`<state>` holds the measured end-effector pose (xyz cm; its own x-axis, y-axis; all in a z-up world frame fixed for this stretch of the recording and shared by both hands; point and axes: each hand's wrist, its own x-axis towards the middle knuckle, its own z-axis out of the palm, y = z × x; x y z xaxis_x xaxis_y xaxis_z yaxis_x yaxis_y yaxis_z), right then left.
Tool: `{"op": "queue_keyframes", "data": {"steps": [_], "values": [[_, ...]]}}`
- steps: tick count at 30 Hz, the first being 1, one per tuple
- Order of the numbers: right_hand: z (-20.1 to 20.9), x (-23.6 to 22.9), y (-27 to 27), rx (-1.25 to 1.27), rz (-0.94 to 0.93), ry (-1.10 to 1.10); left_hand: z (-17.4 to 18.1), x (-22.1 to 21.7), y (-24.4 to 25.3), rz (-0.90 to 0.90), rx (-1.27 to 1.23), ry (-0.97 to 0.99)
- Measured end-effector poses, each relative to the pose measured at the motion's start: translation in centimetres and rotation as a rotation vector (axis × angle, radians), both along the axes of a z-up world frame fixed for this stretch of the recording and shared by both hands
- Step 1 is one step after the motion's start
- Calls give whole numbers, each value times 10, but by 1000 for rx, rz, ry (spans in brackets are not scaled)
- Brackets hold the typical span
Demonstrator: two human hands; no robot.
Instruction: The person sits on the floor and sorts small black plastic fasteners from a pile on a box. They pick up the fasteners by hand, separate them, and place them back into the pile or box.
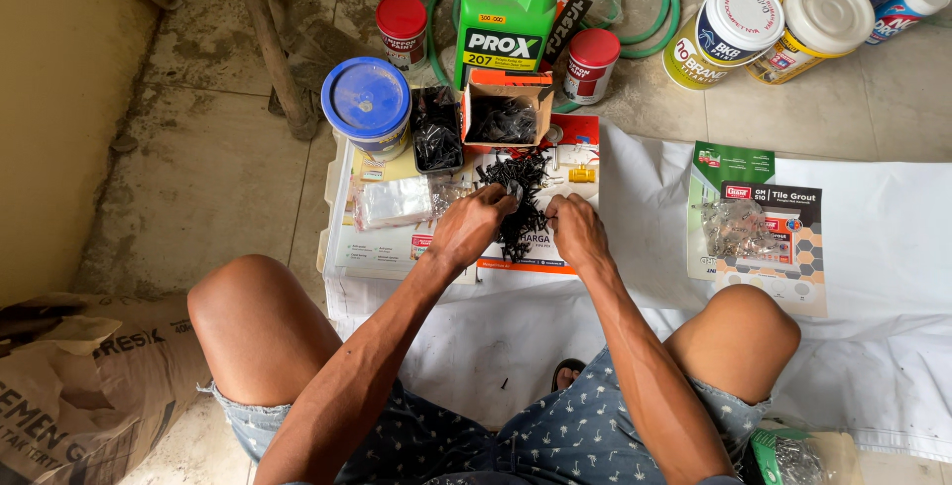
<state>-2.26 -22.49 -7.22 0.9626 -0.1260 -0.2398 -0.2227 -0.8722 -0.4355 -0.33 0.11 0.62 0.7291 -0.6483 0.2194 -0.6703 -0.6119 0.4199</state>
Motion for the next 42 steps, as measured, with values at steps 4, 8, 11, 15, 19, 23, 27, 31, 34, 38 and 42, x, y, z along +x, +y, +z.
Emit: {"op": "queue_keyframes", "data": {"steps": [4, 8, 11, 15, 19, 23, 27, 31, 34, 38, 42], "values": [[-1, 1, 0, -34, 20, -35, -6, 3, -1, 3, -65, -4], [35, 4, 16, 360, -89, -220, -2, 2, 1, 12, -73, -22], [59, 7, 33, 708, -151, -395, -2, 2, 1, 16, -74, -54], [80, 9, 51, 860, -130, -481, -9, 4, 0, 8, -112, -88], [76, 9, 50, 774, -50, -439, -5, 7, 1, 16, -70, -86], [68, 9, 33, 740, -14, -341, -3, 11, -2, 12, -193, -36], [105, -4, 41, 811, 66, -75, 17, 17, -7, 29, -422, 149], [6, 12, 28, 1025, 44, -89, 17, 30, -12, 13, -677, 323], [35, 4, 31, 1126, -32, -145, 25, 32, -16, 131, -775, 463], [26, -1, 21, 1173, -106, -173, 44, 13, -19, 148, -1031, 816], [23, -8, 24, 1167, -104, -157, 47, -3, -27, 94, -998, 1133]]}}
